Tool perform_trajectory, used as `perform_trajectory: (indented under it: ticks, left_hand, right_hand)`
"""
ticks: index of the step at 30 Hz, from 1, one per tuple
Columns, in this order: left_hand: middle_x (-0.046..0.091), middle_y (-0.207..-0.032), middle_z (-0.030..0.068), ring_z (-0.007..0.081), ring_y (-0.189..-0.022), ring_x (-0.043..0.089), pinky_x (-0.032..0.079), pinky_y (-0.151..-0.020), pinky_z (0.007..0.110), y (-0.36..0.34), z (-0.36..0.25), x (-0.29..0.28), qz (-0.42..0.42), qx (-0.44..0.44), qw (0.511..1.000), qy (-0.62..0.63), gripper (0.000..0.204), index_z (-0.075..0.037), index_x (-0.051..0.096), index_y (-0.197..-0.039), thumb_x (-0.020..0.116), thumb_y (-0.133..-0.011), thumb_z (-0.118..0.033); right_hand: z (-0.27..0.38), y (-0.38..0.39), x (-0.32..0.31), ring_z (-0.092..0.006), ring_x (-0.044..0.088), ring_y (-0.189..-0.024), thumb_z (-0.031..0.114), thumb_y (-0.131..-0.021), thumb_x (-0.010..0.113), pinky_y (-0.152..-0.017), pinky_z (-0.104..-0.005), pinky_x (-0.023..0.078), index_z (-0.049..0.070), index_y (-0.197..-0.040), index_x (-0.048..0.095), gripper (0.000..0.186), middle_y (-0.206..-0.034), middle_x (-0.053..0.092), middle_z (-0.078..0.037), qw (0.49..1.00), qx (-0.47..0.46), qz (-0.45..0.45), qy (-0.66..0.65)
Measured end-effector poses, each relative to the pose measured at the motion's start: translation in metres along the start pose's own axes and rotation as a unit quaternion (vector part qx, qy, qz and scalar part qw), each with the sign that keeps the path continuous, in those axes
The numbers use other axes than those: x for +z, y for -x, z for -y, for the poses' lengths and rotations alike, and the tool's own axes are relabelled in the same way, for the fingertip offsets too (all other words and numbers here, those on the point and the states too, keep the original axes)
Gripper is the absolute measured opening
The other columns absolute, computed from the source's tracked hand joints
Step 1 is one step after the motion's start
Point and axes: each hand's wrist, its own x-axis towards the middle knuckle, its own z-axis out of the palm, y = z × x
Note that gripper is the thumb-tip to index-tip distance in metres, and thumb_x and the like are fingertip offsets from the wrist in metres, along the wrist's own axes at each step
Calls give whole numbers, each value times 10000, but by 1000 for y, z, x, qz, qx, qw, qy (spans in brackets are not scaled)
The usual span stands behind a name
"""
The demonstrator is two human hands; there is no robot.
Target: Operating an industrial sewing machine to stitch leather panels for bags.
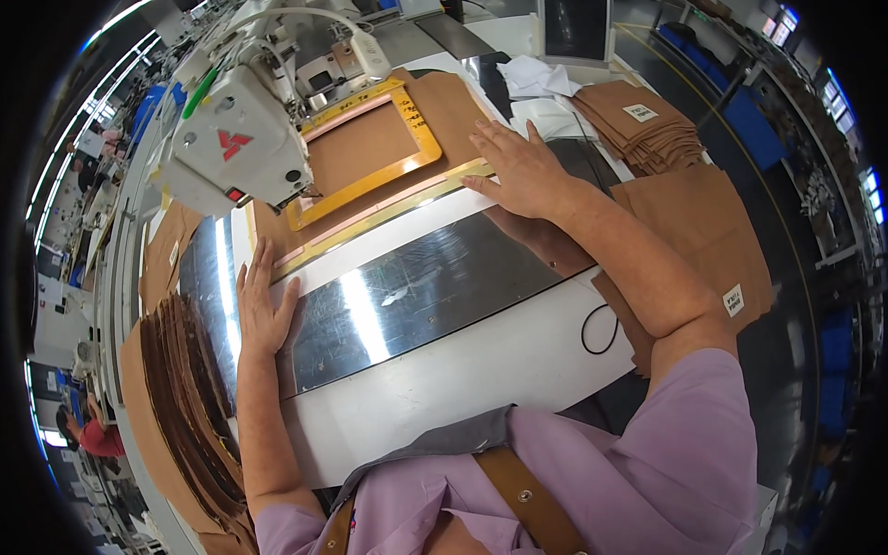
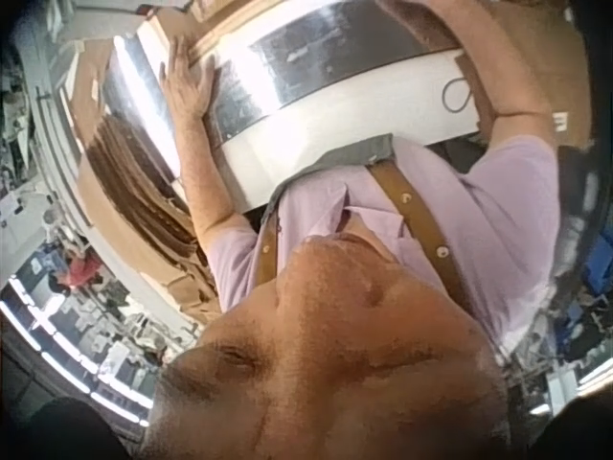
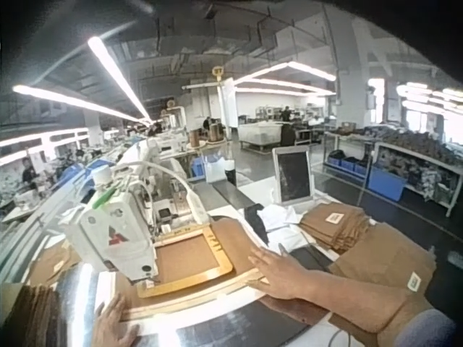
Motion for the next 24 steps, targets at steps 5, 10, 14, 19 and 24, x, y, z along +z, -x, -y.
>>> perform_trajectory:
  ticks: [5,10,14,19,24]
  left_hand:
    - [507,-1522,169,292,-1428,458,206,-1234,493,-2,-4,-5,49,-3,999,-10,623,-68,533,-1463,591,-950,-417]
    - [517,-1517,150,282,-1436,451,196,-1240,497,-2,-1,-1,54,-17,998,-15,627,-70,540,-1461,583,-954,-437]
    - [520,-1515,150,285,-1439,449,196,-1239,499,-1,0,-1,57,-14,998,-20,626,-65,542,-1458,582,-956,-438]
    - [546,-1491,152,296,-1431,460,188,-1237,506,-4,-6,-5,15,28,999,-26,593,-60,568,-1431,589,-953,-410]
    - [585,-1453,147,284,-1408,492,184,-1237,497,-3,-4,-3,53,5,999,-9,549,-65,590,-1412,600,-949,-360]
  right_hand:
    - [-11,20,6,-263,255,-1538,535,-1045,436,-1241,-590,154,78,-1534,414,670,-1622,348,-144,1000,-6,8,-17]
    - [-17,26,23,-284,294,-1522,456,-1039,496,-1234,-573,193,77,-1511,440,608,-1603,386,-136,996,-19,-58,-59]
    - [-14,26,18,-257,283,-1527,536,-1044,434,-1245,-540,199,88,-1528,423,660,-1610,376,-117,998,5,-29,-49]
    - [-13,28,21,-237,303,-1518,561,-1044,407,-1243,-533,214,75,-1528,421,686,-1593,411,-103,997,12,-75,-16]
    - [-14,28,20,-240,333,-1503,568,-1048,388,-1238,-495,249,58,-1505,453,688,-1565,454,-98,998,22,-55,-33]
